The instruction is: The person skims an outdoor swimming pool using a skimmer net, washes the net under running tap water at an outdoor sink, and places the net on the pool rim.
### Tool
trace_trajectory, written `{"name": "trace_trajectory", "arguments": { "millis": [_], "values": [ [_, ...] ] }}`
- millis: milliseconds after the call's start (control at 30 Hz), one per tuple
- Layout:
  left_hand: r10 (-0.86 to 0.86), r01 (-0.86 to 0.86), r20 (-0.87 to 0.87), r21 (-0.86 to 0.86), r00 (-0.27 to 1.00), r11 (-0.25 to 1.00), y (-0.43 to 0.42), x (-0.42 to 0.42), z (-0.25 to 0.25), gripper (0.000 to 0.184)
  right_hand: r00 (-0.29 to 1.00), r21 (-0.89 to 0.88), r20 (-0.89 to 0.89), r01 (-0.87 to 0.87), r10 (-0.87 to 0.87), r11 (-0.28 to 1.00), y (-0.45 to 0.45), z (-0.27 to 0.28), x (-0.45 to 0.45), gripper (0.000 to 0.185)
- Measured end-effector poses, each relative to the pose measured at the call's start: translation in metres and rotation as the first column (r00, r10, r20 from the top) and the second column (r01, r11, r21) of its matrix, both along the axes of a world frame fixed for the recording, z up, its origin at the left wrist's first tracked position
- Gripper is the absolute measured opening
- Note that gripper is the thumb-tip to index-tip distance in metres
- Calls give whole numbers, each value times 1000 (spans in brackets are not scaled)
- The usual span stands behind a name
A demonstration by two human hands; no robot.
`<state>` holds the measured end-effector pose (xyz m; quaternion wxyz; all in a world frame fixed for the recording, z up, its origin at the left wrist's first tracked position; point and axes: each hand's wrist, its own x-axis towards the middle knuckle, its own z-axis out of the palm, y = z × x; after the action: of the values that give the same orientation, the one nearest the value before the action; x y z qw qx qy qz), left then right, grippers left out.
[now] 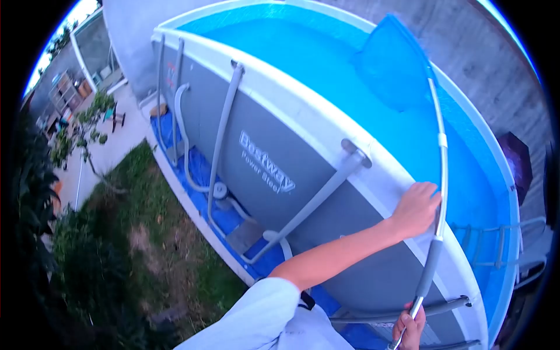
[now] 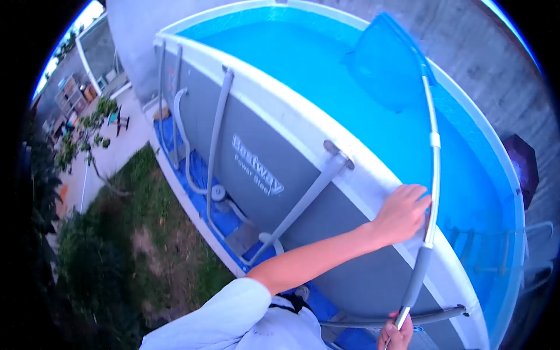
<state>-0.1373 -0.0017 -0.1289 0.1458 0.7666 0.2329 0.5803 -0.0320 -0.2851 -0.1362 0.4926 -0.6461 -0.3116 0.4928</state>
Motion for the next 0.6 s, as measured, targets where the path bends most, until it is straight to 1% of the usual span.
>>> {"name": "trace_trajectory", "arguments": {
  "millis": [33,67,100,133,200,267,300,367,433,467,500,533,567,600],
  "values": [
    [-1,1,22,17,1000,1000,-8,-22,-1,32,1000,20,-14,21,-21,1000,15,-2,-13,32],
    [-3,2,41,25,999,1000,-19,-44,-4,34,1000,47,-26,6,-5,999,28,-2,-27,28],
    [-22,21,23,32,1000,999,-27,-66,-10,34,999,71,-38,-11,14,997,41,-3,-39,24],
    [-33,32,7,13,999,999,-36,-86,-16,36,998,76,-55,9,-5,997,54,-5,-49,24],
    [-61,61,-16,-29,998,998,-49,-125,-29,37,999,151,48,5,-13,988,80,-2,-61,30],
    [-64,60,-45,-83,997,995,-56,-163,-49,35,995,138,98,11,-25,990,103,12,-73,30],
    [-51,44,-64,-118,997,992,-59,-181,-60,33,992,155,122,1,-20,988,113,13,-72,34],
    [17,-37,-88,-230,996,972,-67,-217,-87,31,990,165,139,6,-29,986,136,21,-75,37],
    [103,-142,-127,-361,987,922,-76,-251,-118,30,987,193,159,-2,-29,981,162,30,-78,37],
    [155,-215,-177,-396,972,893,-82,-271,-136,30,983,205,182,-6,-32,979,174,34,-78,36],
    [204,-287,-230,-429,952,857,-89,-290,-155,30,972,227,235,-53,-2,972,187,41,-79,35],
    [240,-330,-238,-492,941,806,-94,-308,-178,31,951,226,309,-56,-17,973,202,42,-76,34],
    [276,-370,-248,-549,929,749,-101,-327,-201,31,939,219,343,-75,-5,973,216,44,-72,31],
    [307,-390,-242,-608,921,692,-108,-344,-218,31,942,230,334,-97,15,968,230,49,-70,24]
  ]
}}
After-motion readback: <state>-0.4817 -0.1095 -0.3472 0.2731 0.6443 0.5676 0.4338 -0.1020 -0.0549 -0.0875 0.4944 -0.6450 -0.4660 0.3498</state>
